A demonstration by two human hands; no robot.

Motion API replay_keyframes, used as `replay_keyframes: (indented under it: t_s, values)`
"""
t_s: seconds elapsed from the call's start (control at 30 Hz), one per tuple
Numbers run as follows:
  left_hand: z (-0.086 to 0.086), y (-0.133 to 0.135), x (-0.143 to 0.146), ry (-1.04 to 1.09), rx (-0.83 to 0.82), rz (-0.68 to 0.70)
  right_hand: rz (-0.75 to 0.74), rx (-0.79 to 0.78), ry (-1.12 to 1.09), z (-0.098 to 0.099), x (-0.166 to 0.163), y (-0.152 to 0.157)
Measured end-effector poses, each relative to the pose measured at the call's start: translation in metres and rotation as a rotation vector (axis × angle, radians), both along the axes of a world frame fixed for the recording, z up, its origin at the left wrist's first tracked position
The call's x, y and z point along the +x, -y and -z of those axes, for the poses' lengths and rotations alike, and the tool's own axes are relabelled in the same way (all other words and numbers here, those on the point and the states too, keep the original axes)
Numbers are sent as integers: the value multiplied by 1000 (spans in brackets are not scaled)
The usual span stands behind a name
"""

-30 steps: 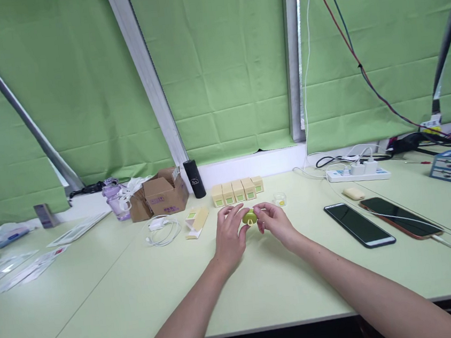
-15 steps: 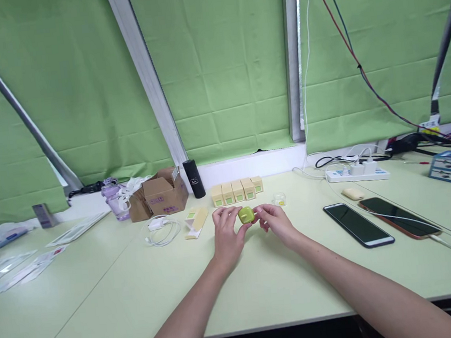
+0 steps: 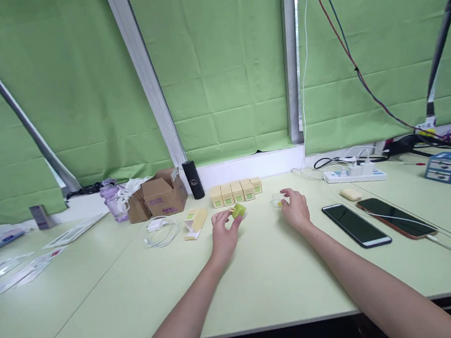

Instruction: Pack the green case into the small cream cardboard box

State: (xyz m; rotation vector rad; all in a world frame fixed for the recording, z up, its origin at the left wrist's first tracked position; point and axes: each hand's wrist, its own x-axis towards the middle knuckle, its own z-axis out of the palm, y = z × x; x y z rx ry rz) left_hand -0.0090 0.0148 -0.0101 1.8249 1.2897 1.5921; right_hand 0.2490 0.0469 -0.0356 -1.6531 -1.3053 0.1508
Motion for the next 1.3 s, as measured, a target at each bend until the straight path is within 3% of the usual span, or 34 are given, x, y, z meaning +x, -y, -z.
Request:
replay_keyframes:
  t_s: [0.17,0.4,0.8,1.03,1.17,1.3]
  values:
    - [3,-7,-2,151,-125,40,8,-152,147,13,10,-10]
    - [-1,-6,-1,265,-224,193,-49,-154,201,19,12,-13]
    - [5,-9,-4,275,-285,156,-78,-170,83,10,6,-6]
    - [1,-6,-3,311,-312,144,-351,-3,-522,-6,-15,-2]
    - [-3,-3,-1,347,-285,149,-781,21,-1102,-18,-29,14]
    - [-4,-1,0,362,-267,145,-952,-41,-1340,-23,-41,29]
